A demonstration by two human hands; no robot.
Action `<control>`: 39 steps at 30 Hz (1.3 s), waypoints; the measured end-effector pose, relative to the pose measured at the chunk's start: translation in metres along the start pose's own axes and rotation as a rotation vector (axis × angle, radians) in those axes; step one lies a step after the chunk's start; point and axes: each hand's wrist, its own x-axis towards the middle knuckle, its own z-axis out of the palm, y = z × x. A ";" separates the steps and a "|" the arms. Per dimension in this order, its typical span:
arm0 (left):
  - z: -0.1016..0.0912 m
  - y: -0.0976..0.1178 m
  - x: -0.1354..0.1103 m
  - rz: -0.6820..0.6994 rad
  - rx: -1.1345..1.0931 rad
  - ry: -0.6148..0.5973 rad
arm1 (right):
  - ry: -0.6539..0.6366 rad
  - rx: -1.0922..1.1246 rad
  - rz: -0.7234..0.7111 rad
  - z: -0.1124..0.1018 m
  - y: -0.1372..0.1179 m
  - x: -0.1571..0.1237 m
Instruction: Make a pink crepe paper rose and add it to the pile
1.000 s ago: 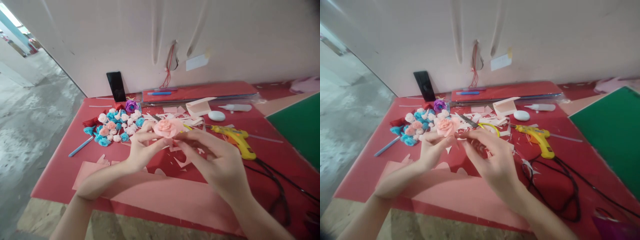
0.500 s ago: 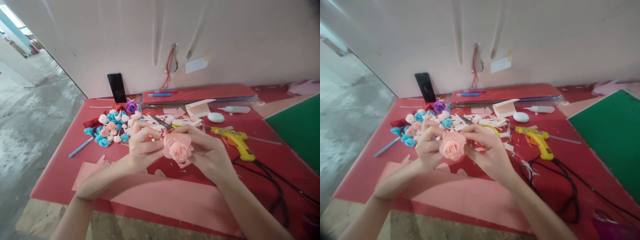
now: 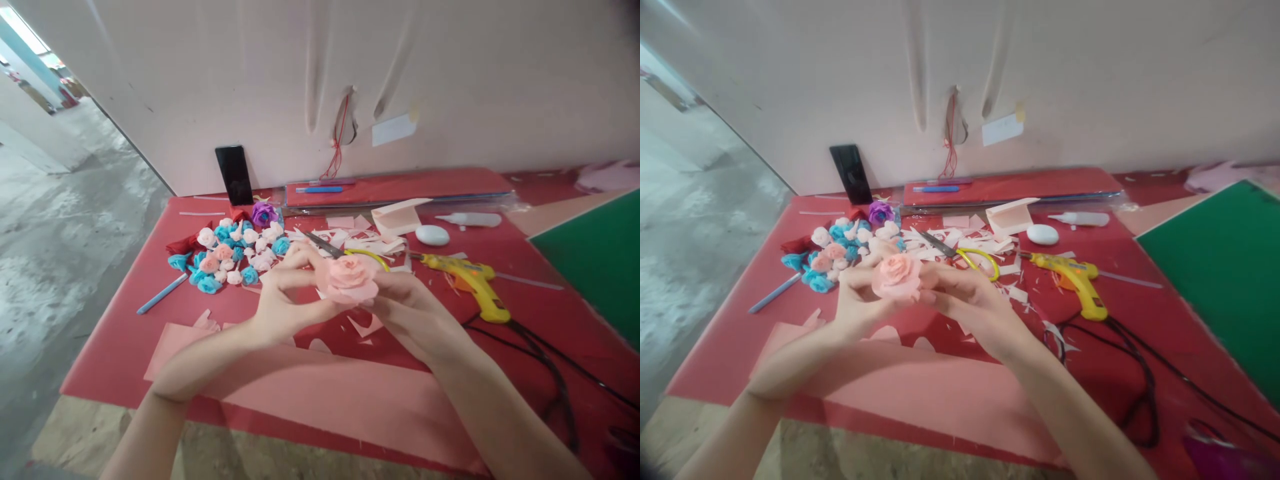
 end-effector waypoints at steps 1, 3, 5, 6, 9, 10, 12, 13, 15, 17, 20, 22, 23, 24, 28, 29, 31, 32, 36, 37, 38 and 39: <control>0.000 0.001 0.000 -0.066 -0.039 -0.022 | 0.003 0.031 0.022 0.001 0.000 -0.001; -0.001 0.004 0.000 -0.190 -0.101 -0.076 | 0.000 0.086 0.059 0.001 0.002 -0.002; -0.001 0.006 -0.001 -0.251 -0.131 -0.105 | -0.015 0.128 0.072 0.002 0.003 -0.002; -0.001 0.006 -0.001 -0.256 -0.134 -0.100 | -0.019 0.127 0.070 0.002 0.004 -0.003; 0.000 0.005 0.000 -0.213 -0.124 -0.036 | 0.020 -0.018 0.010 0.001 0.004 -0.003; 0.000 0.004 0.000 -0.192 -0.122 -0.018 | 0.033 -0.094 -0.036 0.001 0.003 -0.002; 0.001 0.005 0.002 -0.149 -0.105 0.001 | 0.034 -0.227 -0.152 0.001 -0.001 -0.001; 0.001 0.005 0.002 -0.126 -0.084 0.005 | 0.025 -0.274 -0.212 0.001 -0.003 0.000; 0.000 0.008 0.003 -0.079 -0.024 0.009 | 0.017 -0.358 -0.306 0.002 -0.006 0.001; -0.002 0.010 0.003 -0.063 0.028 0.002 | 0.030 -0.452 -0.379 0.002 -0.008 0.002; -0.003 0.010 0.002 -0.126 0.043 -0.009 | 0.065 -0.543 -0.456 0.000 -0.008 0.003; -0.003 0.009 0.001 -0.168 0.005 -0.026 | 0.092 -0.551 -0.502 -0.003 -0.007 0.002; -0.004 0.009 0.001 -0.175 -0.021 -0.045 | 0.106 -0.556 -0.523 -0.004 -0.007 0.002; -0.004 0.010 0.002 -0.168 -0.045 -0.069 | 0.120 -0.565 -0.543 -0.006 -0.007 0.002; -0.009 0.017 0.004 -0.076 -0.053 -0.167 | 0.167 -0.615 -0.580 -0.010 -0.005 0.003; -0.010 0.019 0.005 -0.065 -0.033 -0.183 | 0.174 -0.625 -0.583 -0.011 -0.004 0.003; -0.011 0.024 0.005 -0.069 0.014 -0.205 | 0.176 -0.642 -0.582 -0.012 -0.002 0.004; -0.011 0.026 0.005 -0.071 0.034 -0.210 | 0.175 -0.646 -0.583 -0.012 -0.001 0.004; -0.009 0.028 0.004 -0.081 0.070 -0.192 | 0.176 -0.672 -0.578 -0.012 0.003 0.005; -0.009 0.028 0.004 -0.083 0.077 -0.183 | 0.177 -0.683 -0.576 -0.012 0.003 0.005; -0.008 0.028 0.004 -0.085 0.084 -0.177 | 0.175 -0.695 -0.577 -0.012 0.003 0.005; -0.008 0.028 0.004 -0.086 0.089 -0.173 | 0.171 -0.707 -0.579 -0.011 0.002 0.005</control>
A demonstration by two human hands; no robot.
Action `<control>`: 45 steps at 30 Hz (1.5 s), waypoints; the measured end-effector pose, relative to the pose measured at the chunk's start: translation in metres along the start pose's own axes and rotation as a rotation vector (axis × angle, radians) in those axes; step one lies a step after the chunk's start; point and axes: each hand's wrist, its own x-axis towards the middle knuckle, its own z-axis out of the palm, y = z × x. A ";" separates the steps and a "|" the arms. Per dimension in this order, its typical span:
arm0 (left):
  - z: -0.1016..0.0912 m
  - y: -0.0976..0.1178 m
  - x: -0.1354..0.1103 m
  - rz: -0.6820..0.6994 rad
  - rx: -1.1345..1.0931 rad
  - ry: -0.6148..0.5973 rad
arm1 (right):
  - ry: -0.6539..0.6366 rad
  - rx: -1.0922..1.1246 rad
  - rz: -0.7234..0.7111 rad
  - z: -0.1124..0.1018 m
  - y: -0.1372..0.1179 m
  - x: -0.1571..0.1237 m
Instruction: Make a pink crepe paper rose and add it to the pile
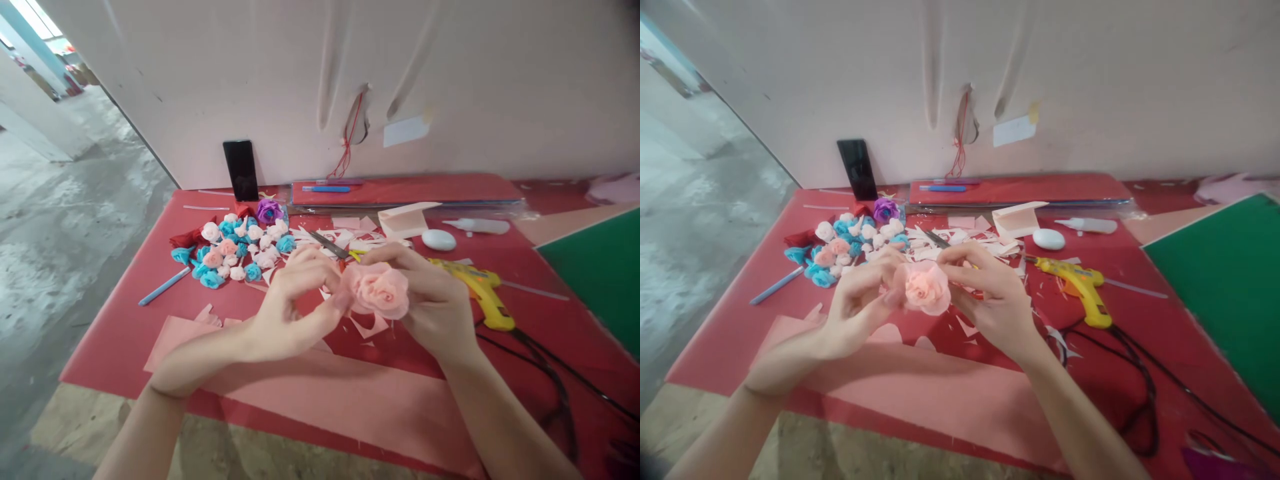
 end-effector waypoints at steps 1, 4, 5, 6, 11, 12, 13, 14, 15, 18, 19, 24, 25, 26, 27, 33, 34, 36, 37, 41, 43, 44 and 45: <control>0.000 0.000 0.000 0.000 0.004 0.002 | -0.005 -0.008 -0.010 0.000 -0.001 0.000; 0.000 0.000 0.000 0.007 0.005 0.000 | -0.012 -0.048 -0.052 -0.001 -0.004 0.000; 0.000 0.000 0.000 0.014 0.001 -0.003 | -0.011 -0.062 -0.066 -0.001 -0.005 0.000; 0.000 0.000 0.000 0.022 -0.004 -0.007 | -0.010 -0.075 -0.074 -0.001 -0.006 0.000; 0.000 0.002 0.002 0.068 -0.027 -0.045 | -0.015 -0.062 -0.061 0.001 -0.007 -0.001; -0.001 0.002 0.003 0.078 -0.024 -0.049 | -0.017 -0.051 -0.059 0.001 -0.007 -0.001; -0.001 0.003 0.003 0.090 -0.018 -0.054 | -0.013 -0.043 -0.066 0.001 -0.006 -0.001; -0.001 0.003 0.003 0.103 -0.011 -0.058 | -0.005 -0.043 -0.074 0.001 -0.006 -0.002; -0.002 0.003 0.003 0.115 -0.006 -0.059 | 0.004 -0.051 -0.083 0.001 -0.006 -0.002; -0.002 0.002 0.002 0.108 -0.001 -0.022 | 0.014 -0.113 -0.098 -0.001 -0.007 -0.002; -0.002 0.002 0.002 0.089 -0.004 0.000 | 0.005 -0.140 -0.108 -0.002 -0.007 -0.003; -0.002 0.005 0.000 0.000 -0.084 0.018 | -0.005 -0.258 -0.202 -0.004 -0.006 -0.002; -0.001 0.005 0.000 -0.011 -0.101 0.019 | 0.000 -0.277 -0.214 -0.004 -0.006 -0.001; -0.001 0.006 0.000 -0.021 -0.113 0.025 | 0.004 -0.295 -0.218 -0.004 -0.006 -0.001; -0.001 0.006 0.000 -0.026 -0.117 0.031 | 0.001 -0.313 -0.220 -0.003 -0.006 -0.001; 0.001 0.007 -0.001 -0.007 -0.091 0.056 | 0.003 -0.396 -0.279 -0.004 -0.006 -0.001; 0.001 0.007 -0.001 -0.003 -0.081 0.058 | 0.001 -0.403 -0.281 -0.004 -0.006 -0.001; 0.000 0.007 -0.001 0.007 -0.059 0.061 | -0.004 -0.411 -0.278 -0.005 -0.006 -0.001; 0.000 0.007 -0.001 0.015 -0.047 0.060 | -0.007 -0.412 -0.277 -0.005 -0.006 -0.001; 0.000 0.007 0.000 0.049 -0.026 0.082 | -0.004 -0.407 -0.280 -0.004 -0.006 0.000; -0.001 0.008 0.001 0.047 -0.032 0.094 | 0.001 -0.394 -0.278 -0.003 -0.006 0.000; -0.001 0.009 0.001 0.038 -0.038 0.096 | 0.002 -0.380 -0.277 -0.003 -0.006 0.000; -0.001 0.010 0.001 0.026 -0.047 0.094 | 0.003 -0.363 -0.272 -0.002 -0.006 0.000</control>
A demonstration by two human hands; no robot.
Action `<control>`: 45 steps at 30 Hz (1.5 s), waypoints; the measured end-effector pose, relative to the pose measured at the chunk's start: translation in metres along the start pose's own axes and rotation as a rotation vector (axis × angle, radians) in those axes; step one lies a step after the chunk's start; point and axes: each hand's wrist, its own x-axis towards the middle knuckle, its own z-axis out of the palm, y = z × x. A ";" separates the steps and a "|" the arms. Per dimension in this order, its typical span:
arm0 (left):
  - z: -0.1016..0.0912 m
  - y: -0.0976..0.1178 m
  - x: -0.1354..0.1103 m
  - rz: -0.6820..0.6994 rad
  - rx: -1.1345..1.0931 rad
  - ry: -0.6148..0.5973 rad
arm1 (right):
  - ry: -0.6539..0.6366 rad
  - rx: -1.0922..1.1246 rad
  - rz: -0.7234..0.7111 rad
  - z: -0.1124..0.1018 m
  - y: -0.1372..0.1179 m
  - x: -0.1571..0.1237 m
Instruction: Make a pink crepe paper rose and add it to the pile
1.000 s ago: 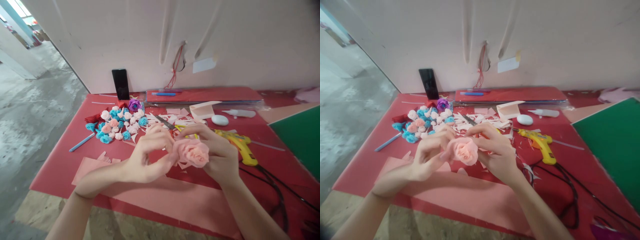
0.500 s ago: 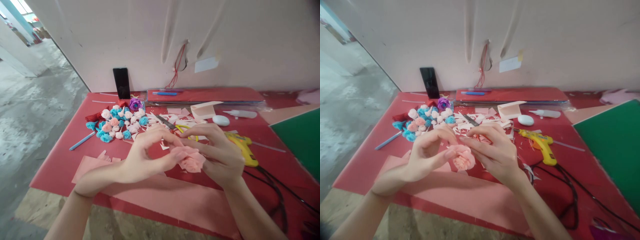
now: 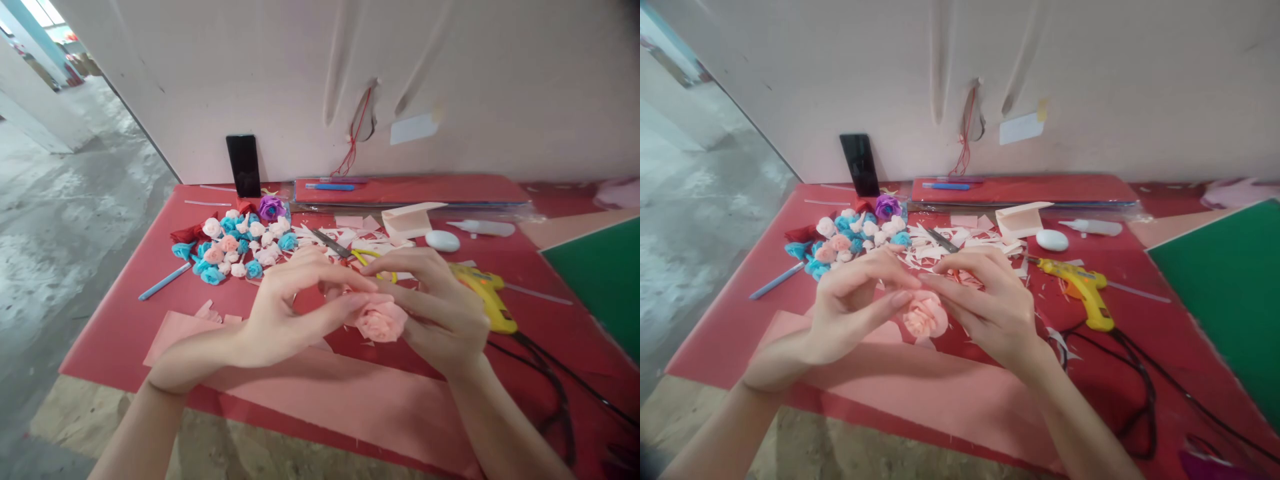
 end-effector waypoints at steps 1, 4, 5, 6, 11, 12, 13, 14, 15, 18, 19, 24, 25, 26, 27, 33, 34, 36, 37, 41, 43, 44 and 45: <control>0.000 0.001 0.000 -0.014 -0.013 0.001 | 0.004 0.018 0.010 0.000 0.000 0.000; -0.002 0.002 0.001 -0.053 -0.054 0.022 | 0.010 0.054 0.069 0.001 -0.001 -0.001; -0.003 0.002 0.001 -0.059 -0.051 0.026 | 0.013 0.058 0.082 0.001 -0.002 -0.001; -0.003 0.001 0.001 -0.059 -0.036 0.024 | 0.014 0.058 0.088 0.001 -0.002 -0.002; -0.003 -0.002 0.002 0.005 0.058 -0.028 | 0.011 0.035 0.083 0.003 -0.001 -0.003; -0.003 -0.002 0.001 0.002 0.060 -0.030 | 0.015 0.031 0.085 0.003 -0.001 -0.003; -0.002 -0.002 0.001 -0.005 0.057 -0.030 | 0.022 0.031 0.085 0.003 -0.001 -0.002; -0.002 -0.003 0.001 -0.011 0.052 -0.031 | 0.029 0.035 0.081 0.003 0.000 -0.002; -0.001 -0.003 0.000 -0.013 0.045 -0.032 | 0.032 0.041 0.076 0.003 0.000 -0.002; -0.001 -0.003 -0.001 -0.009 0.038 -0.016 | 0.015 0.059 0.078 0.003 0.001 -0.002; -0.001 -0.003 -0.001 -0.007 0.040 -0.011 | 0.011 0.066 0.077 0.003 0.001 -0.002; -0.003 -0.003 -0.002 -0.007 0.051 -0.021 | 0.015 0.083 0.097 0.005 0.001 -0.004; -0.003 -0.003 -0.003 -0.011 0.045 -0.024 | 0.017 0.084 0.104 0.005 0.001 -0.004; -0.003 -0.003 -0.003 -0.016 0.037 -0.027 | 0.020 0.084 0.106 0.005 0.001 -0.004; -0.003 -0.003 -0.004 -0.021 0.029 -0.031 | 0.019 0.079 0.112 0.005 0.001 -0.004; -0.006 -0.006 -0.002 0.067 0.072 -0.027 | 0.010 0.081 0.123 0.004 -0.002 -0.002; -0.007 -0.008 0.000 0.124 0.100 -0.005 | 0.011 0.096 0.122 0.004 -0.003 -0.001; -0.009 -0.010 0.003 0.274 0.208 0.045 | 0.007 0.115 0.147 0.003 -0.005 0.000; -0.010 -0.011 0.005 0.358 0.287 0.065 | 0.000 0.123 0.162 0.002 -0.007 0.001; -0.012 -0.014 0.011 0.594 0.591 0.101 | -0.030 0.183 0.196 -0.001 -0.015 0.004; -0.012 -0.015 0.011 0.623 0.630 0.112 | -0.048 0.204 0.234 -0.003 -0.018 0.005; -0.012 -0.016 0.011 0.619 0.632 0.118 | -0.060 0.208 0.258 -0.003 -0.020 0.006; -0.011 -0.016 0.011 0.609 0.630 0.120 | -0.075 0.210 0.277 -0.004 -0.021 0.006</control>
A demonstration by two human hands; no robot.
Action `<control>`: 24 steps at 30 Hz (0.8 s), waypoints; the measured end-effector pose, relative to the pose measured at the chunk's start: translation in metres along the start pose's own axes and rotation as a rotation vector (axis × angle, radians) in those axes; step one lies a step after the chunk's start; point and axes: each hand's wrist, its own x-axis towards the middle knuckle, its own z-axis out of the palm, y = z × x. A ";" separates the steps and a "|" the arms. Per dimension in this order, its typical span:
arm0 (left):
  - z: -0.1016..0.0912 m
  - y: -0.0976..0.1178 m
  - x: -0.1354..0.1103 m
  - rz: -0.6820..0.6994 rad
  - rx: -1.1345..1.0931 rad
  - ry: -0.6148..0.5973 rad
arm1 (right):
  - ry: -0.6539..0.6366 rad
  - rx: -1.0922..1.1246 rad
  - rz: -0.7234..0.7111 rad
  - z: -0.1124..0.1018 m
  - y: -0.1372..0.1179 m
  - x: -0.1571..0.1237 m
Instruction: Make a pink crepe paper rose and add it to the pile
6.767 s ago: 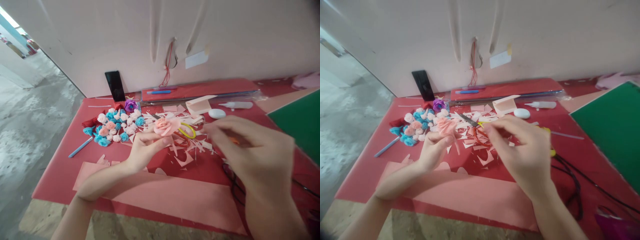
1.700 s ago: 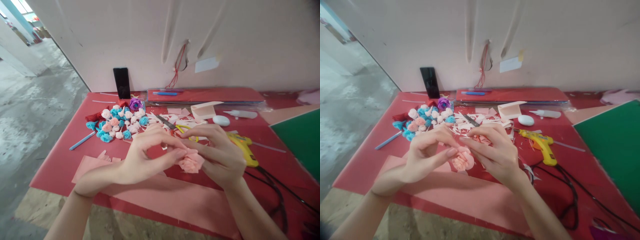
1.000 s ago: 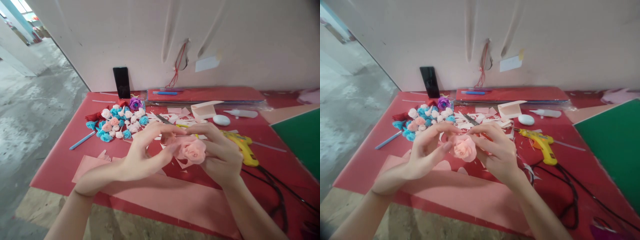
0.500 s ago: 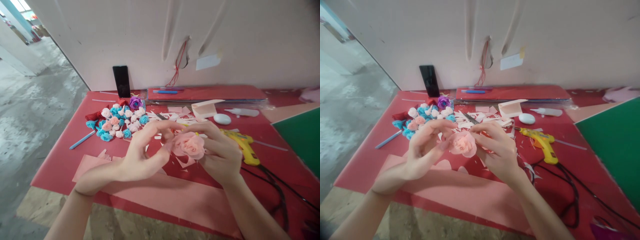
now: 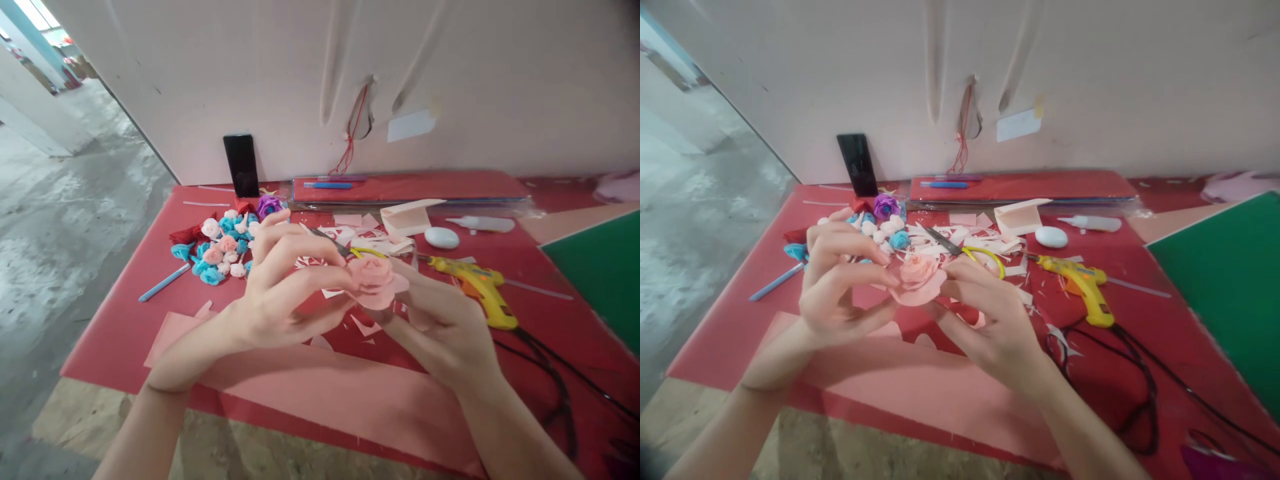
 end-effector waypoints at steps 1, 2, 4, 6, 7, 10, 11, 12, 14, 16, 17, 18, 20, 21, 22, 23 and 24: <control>0.000 0.000 -0.001 -0.011 0.000 -0.004 | -0.013 0.003 0.010 0.000 -0.002 0.000; 0.000 0.001 -0.001 -0.019 0.001 -0.010 | -0.027 0.009 0.011 0.000 -0.003 0.001; 0.000 0.001 -0.002 -0.028 -0.007 -0.028 | -0.048 0.014 0.008 0.000 -0.005 0.001; -0.002 0.001 -0.002 -0.029 -0.021 -0.033 | -0.044 0.008 0.012 0.000 -0.007 0.002; -0.002 0.001 -0.001 -0.029 -0.031 -0.029 | -0.036 0.003 0.019 0.000 -0.008 0.002; -0.003 0.001 0.000 -0.037 -0.075 -0.028 | -0.017 -0.015 0.036 0.001 -0.010 0.001; -0.003 0.001 0.000 -0.042 -0.088 -0.029 | -0.009 -0.020 0.035 0.001 -0.010 0.000; -0.003 0.001 0.001 -0.045 -0.097 -0.031 | -0.002 -0.027 0.029 0.001 -0.011 0.000; -0.002 0.002 0.001 -0.045 -0.092 -0.016 | 0.009 -0.047 0.006 0.001 -0.012 -0.001; -0.002 0.003 0.001 -0.042 -0.066 0.019 | 0.011 -0.071 -0.007 0.002 -0.013 -0.001; -0.001 0.004 0.000 -0.041 -0.055 0.032 | 0.011 -0.080 -0.005 0.002 -0.014 -0.002; -0.002 0.004 0.000 -0.041 -0.045 0.040 | 0.015 -0.086 -0.001 0.002 -0.016 -0.002; -0.003 0.005 0.000 -0.049 -0.025 0.031 | 0.025 -0.085 0.009 0.002 -0.019 -0.003; -0.003 0.005 0.000 -0.051 -0.018 0.018 | 0.028 -0.082 0.011 0.002 -0.020 -0.003; -0.004 0.005 0.000 -0.051 -0.016 0.006 | 0.028 -0.081 0.013 0.002 -0.022 -0.003; -0.004 0.005 0.000 -0.050 -0.018 -0.001 | 0.028 -0.079 0.013 0.003 -0.023 -0.003; -0.004 0.006 0.000 -0.048 -0.023 -0.001 | 0.031 -0.078 0.014 0.003 -0.024 -0.003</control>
